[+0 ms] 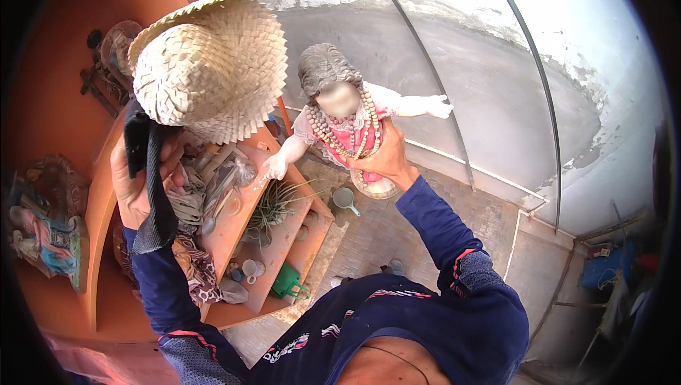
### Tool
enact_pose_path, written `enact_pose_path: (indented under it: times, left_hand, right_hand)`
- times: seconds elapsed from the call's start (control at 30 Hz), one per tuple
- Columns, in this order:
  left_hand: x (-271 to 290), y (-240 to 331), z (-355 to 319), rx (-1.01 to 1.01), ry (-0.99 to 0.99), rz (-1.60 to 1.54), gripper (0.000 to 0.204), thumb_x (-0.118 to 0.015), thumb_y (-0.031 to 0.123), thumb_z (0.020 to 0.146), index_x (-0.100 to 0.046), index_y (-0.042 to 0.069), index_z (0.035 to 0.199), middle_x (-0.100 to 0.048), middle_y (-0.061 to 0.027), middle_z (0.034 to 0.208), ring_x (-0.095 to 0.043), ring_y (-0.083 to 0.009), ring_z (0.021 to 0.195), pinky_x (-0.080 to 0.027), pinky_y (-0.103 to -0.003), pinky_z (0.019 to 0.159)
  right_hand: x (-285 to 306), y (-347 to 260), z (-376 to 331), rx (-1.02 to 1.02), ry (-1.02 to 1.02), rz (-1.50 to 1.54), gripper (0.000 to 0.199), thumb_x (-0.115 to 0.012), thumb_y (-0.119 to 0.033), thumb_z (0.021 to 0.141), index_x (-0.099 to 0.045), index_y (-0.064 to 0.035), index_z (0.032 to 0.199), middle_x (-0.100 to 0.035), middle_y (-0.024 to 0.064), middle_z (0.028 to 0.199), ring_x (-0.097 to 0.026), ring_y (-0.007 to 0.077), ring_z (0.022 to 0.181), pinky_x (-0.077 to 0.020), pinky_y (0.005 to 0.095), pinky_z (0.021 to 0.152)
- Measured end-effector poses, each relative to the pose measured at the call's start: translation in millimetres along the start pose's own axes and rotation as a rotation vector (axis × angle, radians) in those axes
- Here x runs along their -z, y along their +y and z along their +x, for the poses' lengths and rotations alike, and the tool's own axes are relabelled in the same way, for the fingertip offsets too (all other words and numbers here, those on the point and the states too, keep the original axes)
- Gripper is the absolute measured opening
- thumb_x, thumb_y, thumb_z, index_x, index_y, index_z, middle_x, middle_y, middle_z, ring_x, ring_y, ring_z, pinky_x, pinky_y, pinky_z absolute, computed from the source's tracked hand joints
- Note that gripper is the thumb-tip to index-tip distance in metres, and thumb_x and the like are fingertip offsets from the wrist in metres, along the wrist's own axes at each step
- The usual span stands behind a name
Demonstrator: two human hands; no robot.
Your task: The person wipes several small decorative figurines and a shelf with a dark cloth. They pick up each figurine, wipe it, and place it back on the shelf. The person also wipes the shelf surface between items.
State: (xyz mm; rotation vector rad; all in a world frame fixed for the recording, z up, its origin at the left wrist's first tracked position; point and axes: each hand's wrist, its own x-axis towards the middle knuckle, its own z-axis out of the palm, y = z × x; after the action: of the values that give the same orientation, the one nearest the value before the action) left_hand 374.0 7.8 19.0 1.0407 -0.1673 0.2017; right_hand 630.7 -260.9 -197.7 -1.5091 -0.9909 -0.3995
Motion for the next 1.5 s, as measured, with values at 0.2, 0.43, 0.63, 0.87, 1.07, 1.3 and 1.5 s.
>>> enact_pose_path:
  times: [0.2, 0.43, 0.63, 0.87, 1.07, 1.3, 1.5]
  left_hand:
    - [-54, -82, 57, 0.113, 0.003, -0.203, 0.035, -0.047, 0.026, 0.098, -0.053, -0.007, 0.11, -0.054, -0.0183, 0.09, -0.058, -0.0219, 0.068, -0.064, -0.05, 0.063]
    - [-75, -154, 84, 0.261, 0.255, -0.281, 0.029, -0.049, 0.021, 0.099, -0.053, -0.005, 0.113, -0.06, -0.0169, 0.094, -0.064, -0.0215, 0.073, -0.063, -0.044, 0.072]
    - [-80, -190, 75, 0.394, 0.397, -0.148, 0.022, -0.049, 0.014, 0.096, -0.059, -0.003, 0.105, -0.065, -0.017, 0.085, -0.07, -0.0251, 0.07, -0.063, -0.048, 0.063]
    - [-70, -201, 69, 0.564, 0.372, 0.044, 0.018, -0.049, 0.012, 0.099, -0.058, -0.003, 0.104, -0.07, -0.0148, 0.089, -0.07, -0.0156, 0.061, -0.061, -0.028, 0.053]
    - [-97, -161, 58, 0.216, 0.275, 0.324, 0.063, -0.062, 0.012, 0.092, -0.033, -0.003, 0.147, -0.067, -0.0075, 0.099, -0.07, -0.0125, 0.073, -0.061, -0.02, 0.063]
    - [-133, -157, 90, 0.075, 0.076, 0.769, 0.048, -0.068, 0.02, 0.091, -0.056, 0.001, 0.134, -0.067, -0.0038, 0.111, -0.065, -0.0091, 0.094, -0.052, -0.024, 0.088]
    - [-119, -150, 123, 0.393, 0.129, 0.896, 0.039, -0.068, 0.021, 0.091, -0.064, -0.001, 0.123, -0.07, -0.0014, 0.101, -0.065, -0.0049, 0.085, -0.054, -0.02, 0.077]
  right_hand:
    - [40, 26, -28, 0.001, -0.039, 0.002, 0.093, -0.09, -0.03, 0.052, -0.048, 0.0026, 0.128, -0.064, 0.021, 0.112, -0.068, 0.0331, 0.099, -0.0543, 0.0398, 0.087]
    - [69, 51, -64, -0.101, -0.076, 0.051, 0.09, -0.091, -0.033, 0.049, -0.051, 0.0023, 0.122, -0.065, 0.0226, 0.108, -0.067, 0.037, 0.096, -0.0546, 0.0418, 0.085]
    - [88, 55, -88, -0.079, -0.159, -0.034, 0.092, -0.091, -0.036, 0.048, -0.053, 0.0013, 0.123, -0.065, 0.0219, 0.105, -0.067, 0.0367, 0.093, -0.0547, 0.0419, 0.083]
    - [90, 65, -108, -0.092, -0.228, -0.007, 0.082, -0.089, -0.034, 0.049, -0.057, 0.0035, 0.114, -0.065, 0.0194, 0.098, -0.068, 0.0311, 0.084, -0.0562, 0.0393, 0.076]
    - [90, 71, -116, -0.196, -0.12, 0.145, 0.082, -0.09, -0.031, 0.051, -0.054, 0.005, 0.115, -0.066, 0.02, 0.101, -0.069, 0.0304, 0.089, -0.0561, 0.0389, 0.079]
    - [75, 67, -100, -0.2, -0.184, 0.169, 0.085, -0.091, -0.031, 0.052, -0.053, 0.0051, 0.12, -0.067, 0.02, 0.105, -0.07, 0.0299, 0.09, -0.0561, 0.0392, 0.082]
    - [68, 69, -97, -0.098, -0.238, 0.11, 0.085, -0.091, -0.033, 0.05, -0.056, 0.006, 0.117, -0.067, 0.0197, 0.098, -0.07, 0.0309, 0.084, -0.0563, 0.0389, 0.076]
